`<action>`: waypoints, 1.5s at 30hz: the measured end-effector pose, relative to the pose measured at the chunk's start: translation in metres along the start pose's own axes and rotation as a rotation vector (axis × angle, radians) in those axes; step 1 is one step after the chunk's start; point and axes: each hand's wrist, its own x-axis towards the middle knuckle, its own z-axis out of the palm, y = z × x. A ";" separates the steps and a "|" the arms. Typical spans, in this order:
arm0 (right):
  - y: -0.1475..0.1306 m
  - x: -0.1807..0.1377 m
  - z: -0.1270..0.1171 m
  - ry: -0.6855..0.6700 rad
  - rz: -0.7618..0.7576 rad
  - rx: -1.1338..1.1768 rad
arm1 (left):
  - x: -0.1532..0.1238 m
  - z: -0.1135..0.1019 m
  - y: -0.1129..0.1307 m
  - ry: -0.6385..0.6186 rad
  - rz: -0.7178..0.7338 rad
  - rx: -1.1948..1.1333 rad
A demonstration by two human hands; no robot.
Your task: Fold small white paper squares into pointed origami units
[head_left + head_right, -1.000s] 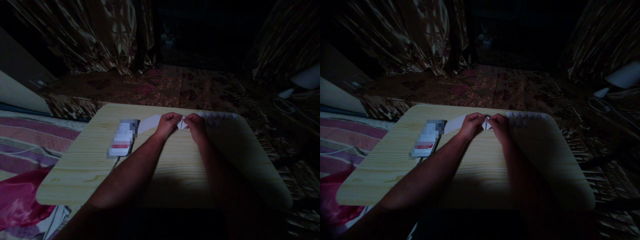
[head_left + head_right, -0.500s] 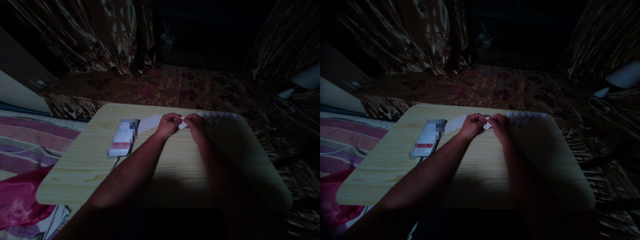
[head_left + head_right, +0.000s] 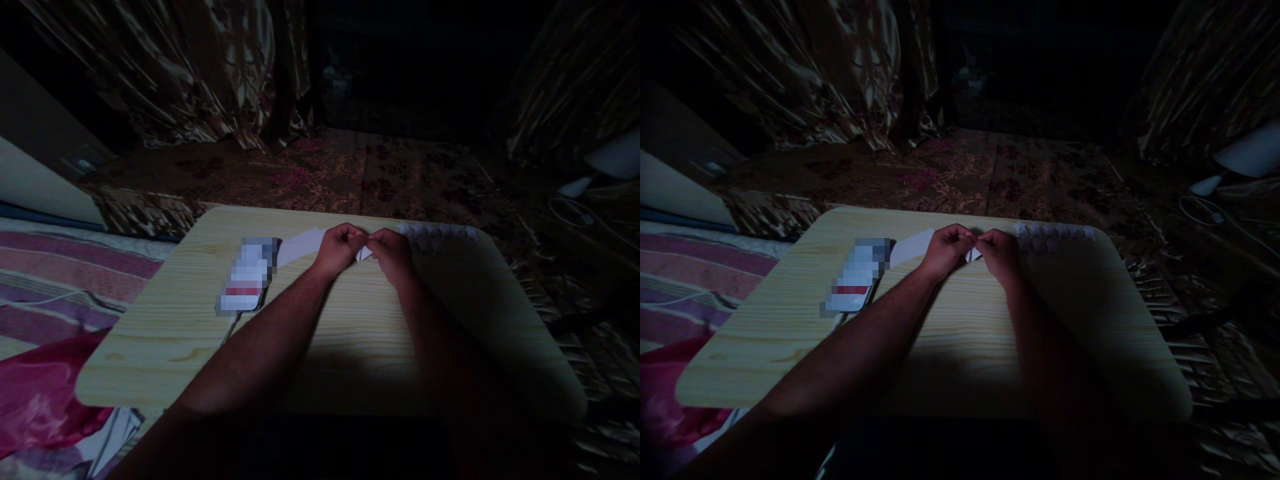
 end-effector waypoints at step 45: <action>-0.008 -0.005 0.002 -0.021 -0.020 -0.015 | 0.006 0.001 -0.003 0.179 -0.100 -0.170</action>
